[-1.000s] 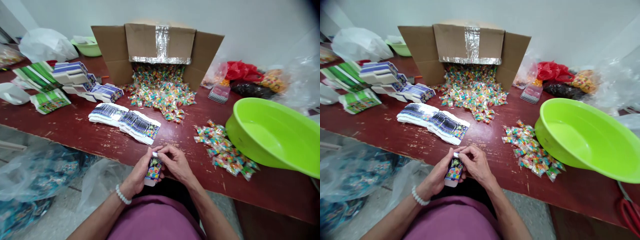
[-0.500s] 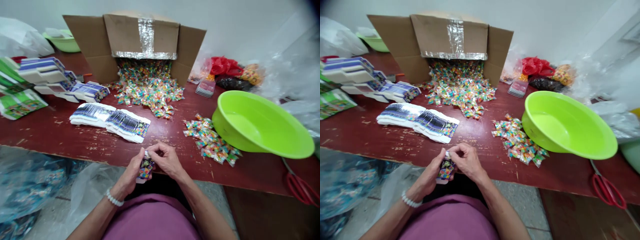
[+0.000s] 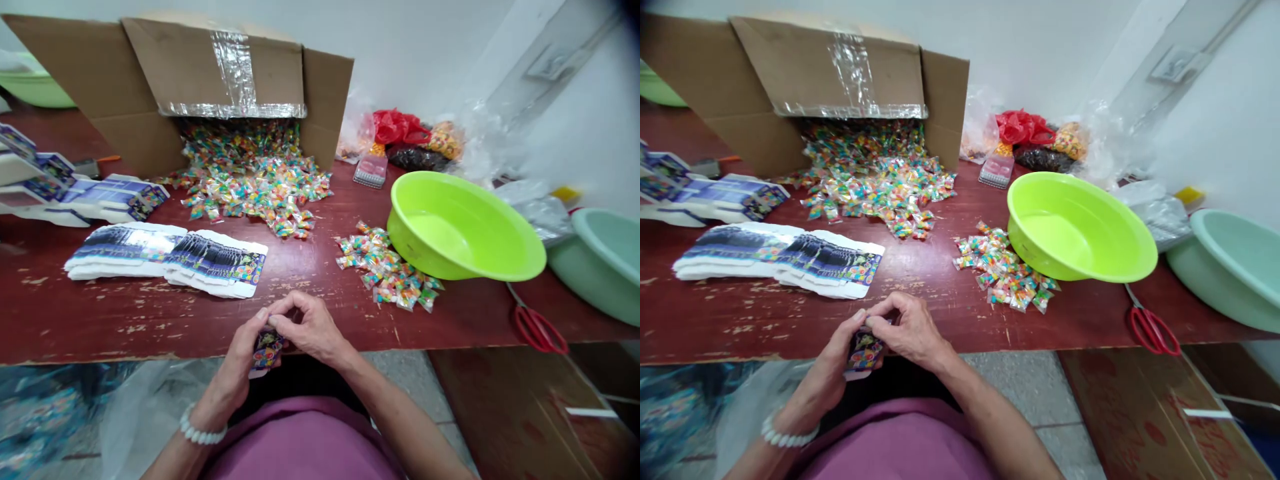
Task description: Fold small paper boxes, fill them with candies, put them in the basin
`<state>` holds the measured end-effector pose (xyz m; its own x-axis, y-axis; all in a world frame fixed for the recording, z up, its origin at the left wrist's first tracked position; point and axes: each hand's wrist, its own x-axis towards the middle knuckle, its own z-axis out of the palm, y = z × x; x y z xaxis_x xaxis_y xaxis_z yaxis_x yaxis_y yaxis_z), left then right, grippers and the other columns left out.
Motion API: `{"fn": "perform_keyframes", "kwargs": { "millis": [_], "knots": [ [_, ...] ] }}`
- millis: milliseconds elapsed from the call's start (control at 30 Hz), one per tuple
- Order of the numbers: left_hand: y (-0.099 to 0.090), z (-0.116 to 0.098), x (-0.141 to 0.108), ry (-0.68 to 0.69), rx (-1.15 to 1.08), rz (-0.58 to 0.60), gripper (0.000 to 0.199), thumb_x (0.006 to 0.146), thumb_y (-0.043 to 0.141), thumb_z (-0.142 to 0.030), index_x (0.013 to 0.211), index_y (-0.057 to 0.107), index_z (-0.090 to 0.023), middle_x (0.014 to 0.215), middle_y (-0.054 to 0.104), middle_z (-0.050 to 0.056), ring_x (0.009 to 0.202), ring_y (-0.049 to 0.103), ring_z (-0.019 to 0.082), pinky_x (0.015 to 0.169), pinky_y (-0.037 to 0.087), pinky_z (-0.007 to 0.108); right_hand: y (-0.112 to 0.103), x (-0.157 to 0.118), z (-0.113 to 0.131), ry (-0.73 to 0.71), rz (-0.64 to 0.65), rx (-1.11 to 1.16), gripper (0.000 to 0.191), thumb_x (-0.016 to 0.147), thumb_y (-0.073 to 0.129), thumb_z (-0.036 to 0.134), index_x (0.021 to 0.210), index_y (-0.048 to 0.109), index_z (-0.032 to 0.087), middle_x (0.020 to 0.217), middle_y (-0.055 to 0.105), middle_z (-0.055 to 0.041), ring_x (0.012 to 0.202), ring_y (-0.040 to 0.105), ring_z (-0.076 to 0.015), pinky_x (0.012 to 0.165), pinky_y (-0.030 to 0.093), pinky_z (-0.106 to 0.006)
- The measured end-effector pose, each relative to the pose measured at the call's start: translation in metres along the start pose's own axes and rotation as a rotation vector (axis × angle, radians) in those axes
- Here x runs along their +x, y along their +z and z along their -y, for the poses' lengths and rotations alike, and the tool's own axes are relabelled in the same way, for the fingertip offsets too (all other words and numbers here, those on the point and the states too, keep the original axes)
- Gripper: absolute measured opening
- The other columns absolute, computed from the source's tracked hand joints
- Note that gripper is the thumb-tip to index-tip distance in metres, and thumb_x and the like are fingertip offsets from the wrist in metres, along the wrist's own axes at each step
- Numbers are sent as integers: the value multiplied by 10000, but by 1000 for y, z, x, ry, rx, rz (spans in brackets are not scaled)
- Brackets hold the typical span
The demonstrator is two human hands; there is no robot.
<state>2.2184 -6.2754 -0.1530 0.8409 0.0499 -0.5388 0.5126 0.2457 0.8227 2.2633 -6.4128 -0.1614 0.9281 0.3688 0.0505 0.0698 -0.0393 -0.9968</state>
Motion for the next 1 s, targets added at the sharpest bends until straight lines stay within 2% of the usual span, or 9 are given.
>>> {"fn": "perform_keyframes", "kwargs": {
  "millis": [133,267,333,500,567,667,733,867,1000],
  "knots": [
    [5,2,0,-28,102,45,619,788,522,-734,789,660,-131,613,648,48,471,576,137,437,454,222,-7,4,-4,2,32,-18,107,803,673,264,843,730,182,762,691,6,658,614,-110,614,478,-213],
    [9,3,-1,-111,112,65,686,775,474,-791,696,631,-128,590,631,52,428,558,120,405,414,205,-8,3,-3,-26,-16,-81,127,794,683,264,702,700,178,681,622,20,594,548,-90,534,412,-192],
    [10,4,0,-140,83,50,688,770,477,-797,698,631,-131,581,632,52,421,562,122,405,422,208,-7,-1,-1,-54,-15,-89,145,805,678,266,689,698,181,692,612,15,616,542,-90,551,414,-193],
    [12,6,1,-241,-23,34,678,757,494,-805,688,622,-143,528,620,54,412,573,145,394,443,227,-5,-15,2,102,28,96,212,858,641,376,808,725,188,790,655,-10,655,580,-115,522,450,-197],
    [13,6,2,-250,-74,23,667,756,508,-797,740,643,-144,528,621,45,409,575,150,399,459,241,-3,-18,1,102,23,112,244,903,586,396,873,733,204,854,669,-15,682,592,-119,545,469,-205],
    [15,5,2,-214,-123,17,656,776,522,-768,940,681,-152,563,631,22,414,576,149,402,472,249,0,-19,-4,-20,2,68,207,931,557,332,939,737,230,962,695,-19,872,634,-147,772,509,-254],
    [16,6,3,-177,-127,20,637,801,525,-737,1040,671,-165,589,636,12,424,577,140,400,466,235,1,-18,-8,-39,-18,44,175,917,578,289,920,739,223,949,710,-24,918,640,-160,841,496,-277],
    [14,12,5,-160,-119,43,604,820,543,-695,1104,648,-173,623,643,12,435,581,129,402,459,220,-4,-12,-14,77,-64,91,117,855,659,289,851,730,197,956,739,-38,829,668,-160,735,513,-261],
    [9,16,4,-194,-140,25,579,823,569,-654,1168,620,-193,652,639,9,445,577,127,403,461,223,-13,-5,-14,57,-5,-27,122,834,679,288,787,724,184,876,753,-38,779,680,-164,708,509,-262]
  ]
}}
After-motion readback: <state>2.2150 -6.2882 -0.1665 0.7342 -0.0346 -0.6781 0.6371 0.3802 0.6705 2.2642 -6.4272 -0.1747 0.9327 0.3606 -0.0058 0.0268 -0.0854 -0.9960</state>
